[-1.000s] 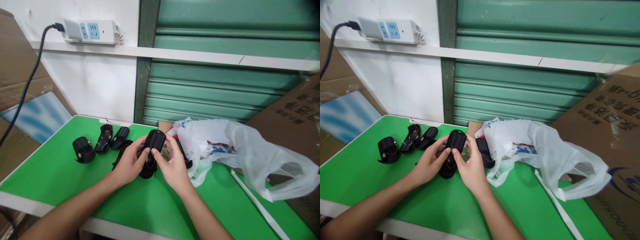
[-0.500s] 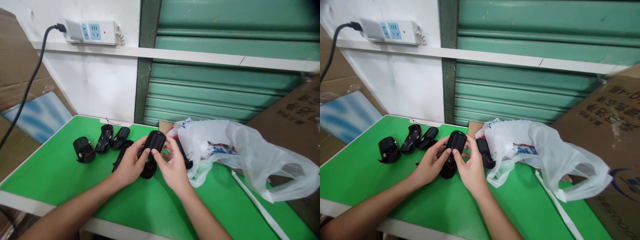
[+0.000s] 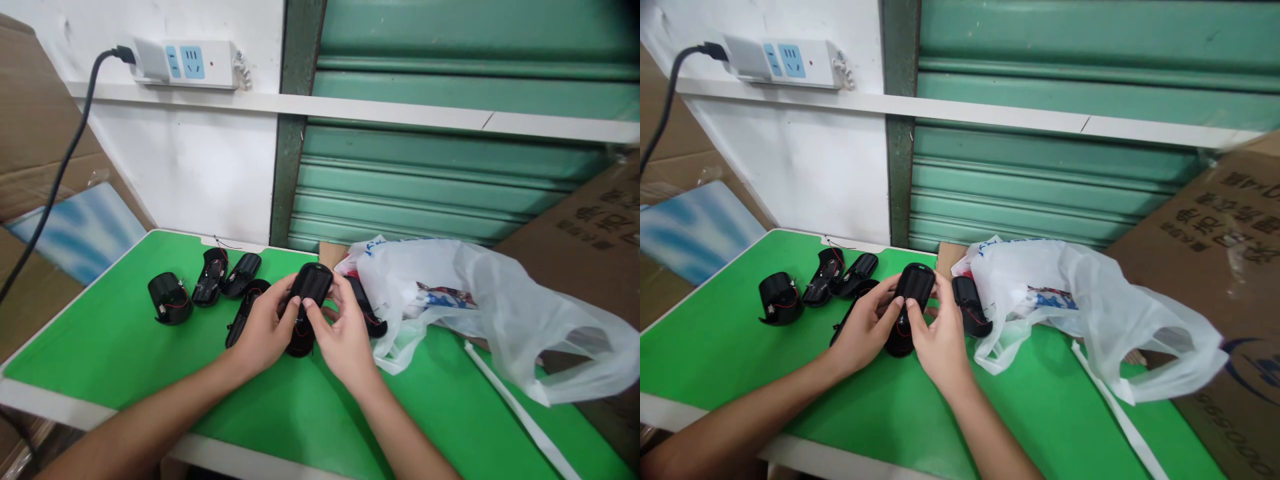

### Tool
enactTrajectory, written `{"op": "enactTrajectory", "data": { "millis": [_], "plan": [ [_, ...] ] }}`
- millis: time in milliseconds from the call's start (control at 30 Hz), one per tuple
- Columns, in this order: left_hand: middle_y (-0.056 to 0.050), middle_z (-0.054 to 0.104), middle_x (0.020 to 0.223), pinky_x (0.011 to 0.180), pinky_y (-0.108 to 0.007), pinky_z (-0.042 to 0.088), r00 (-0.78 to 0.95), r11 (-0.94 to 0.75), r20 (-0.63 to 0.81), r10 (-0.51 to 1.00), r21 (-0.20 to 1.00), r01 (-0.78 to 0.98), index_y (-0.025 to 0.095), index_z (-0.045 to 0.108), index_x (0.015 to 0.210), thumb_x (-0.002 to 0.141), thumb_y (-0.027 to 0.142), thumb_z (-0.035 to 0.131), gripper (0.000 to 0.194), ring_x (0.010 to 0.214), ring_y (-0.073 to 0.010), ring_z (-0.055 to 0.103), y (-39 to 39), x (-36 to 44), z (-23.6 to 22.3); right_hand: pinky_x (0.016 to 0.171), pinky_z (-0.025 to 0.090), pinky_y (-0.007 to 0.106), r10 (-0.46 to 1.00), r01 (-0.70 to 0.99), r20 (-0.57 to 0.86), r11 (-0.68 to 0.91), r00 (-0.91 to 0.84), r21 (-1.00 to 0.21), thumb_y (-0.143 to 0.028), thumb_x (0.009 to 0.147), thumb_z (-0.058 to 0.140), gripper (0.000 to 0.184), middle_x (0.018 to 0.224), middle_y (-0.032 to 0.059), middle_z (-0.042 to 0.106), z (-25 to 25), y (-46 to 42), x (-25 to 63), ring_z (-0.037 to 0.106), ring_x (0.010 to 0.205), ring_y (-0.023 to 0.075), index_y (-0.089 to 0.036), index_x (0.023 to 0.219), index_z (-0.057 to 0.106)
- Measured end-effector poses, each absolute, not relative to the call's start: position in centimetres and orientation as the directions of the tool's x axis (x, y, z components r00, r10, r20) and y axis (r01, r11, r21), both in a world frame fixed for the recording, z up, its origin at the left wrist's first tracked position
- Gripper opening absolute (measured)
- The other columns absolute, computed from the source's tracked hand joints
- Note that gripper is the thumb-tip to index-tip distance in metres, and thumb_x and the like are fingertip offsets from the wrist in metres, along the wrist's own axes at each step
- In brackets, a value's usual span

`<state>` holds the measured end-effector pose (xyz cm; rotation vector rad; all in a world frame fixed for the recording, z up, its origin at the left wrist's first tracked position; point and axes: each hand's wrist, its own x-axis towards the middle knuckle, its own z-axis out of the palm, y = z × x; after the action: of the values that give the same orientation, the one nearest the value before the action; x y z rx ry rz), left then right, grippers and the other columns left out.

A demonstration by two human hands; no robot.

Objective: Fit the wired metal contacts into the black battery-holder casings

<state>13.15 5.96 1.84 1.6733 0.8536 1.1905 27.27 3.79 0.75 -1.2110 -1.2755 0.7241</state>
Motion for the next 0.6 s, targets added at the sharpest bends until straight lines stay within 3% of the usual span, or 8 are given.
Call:
{"op": "enactTrajectory", "data": {
  "millis": [200, 600],
  "plan": [
    [-0.016, 0.069, 0.141, 0.113, -0.043, 0.053, 0.255, -0.469, 0.425, 0.868, 0.871, 0.144, 0.016, 0.061, 0.141, 0.103, 0.026, 0.053, 0.04, 0.13, -0.0269, 0.066, 5.85, 13.08, 1.25, 0.1, 0.061, 0.044, 0.929, 0.197, 0.321, 0.284, 0.186, -0.938, -0.038, 0.096, 0.061, 0.055, 0.143, 0.0141, 0.063, 0.44, 3.69, 27.02, 0.064, 0.129, 0.0266, -0.026, 0.147, 0.045],
    [-0.015, 0.072, 0.124, 0.099, -0.04, 0.058, 0.291, -0.603, 0.528, 0.798, 0.69, 0.402, 0.016, 0.056, 0.14, 0.102, 0.022, 0.048, 0.039, 0.113, -0.0256, 0.07, 5.52, 12.84, 1.53, 0.102, 0.06, 0.042, 0.939, 0.126, 0.303, 0.285, 0.165, -0.95, -0.034, 0.098, 0.058, 0.049, 0.145, 0.0128, 0.061, 1.01, 3.25, 26.42, 0.061, 0.134, 0.026, -0.027, 0.145, 0.046]
  ]
}}
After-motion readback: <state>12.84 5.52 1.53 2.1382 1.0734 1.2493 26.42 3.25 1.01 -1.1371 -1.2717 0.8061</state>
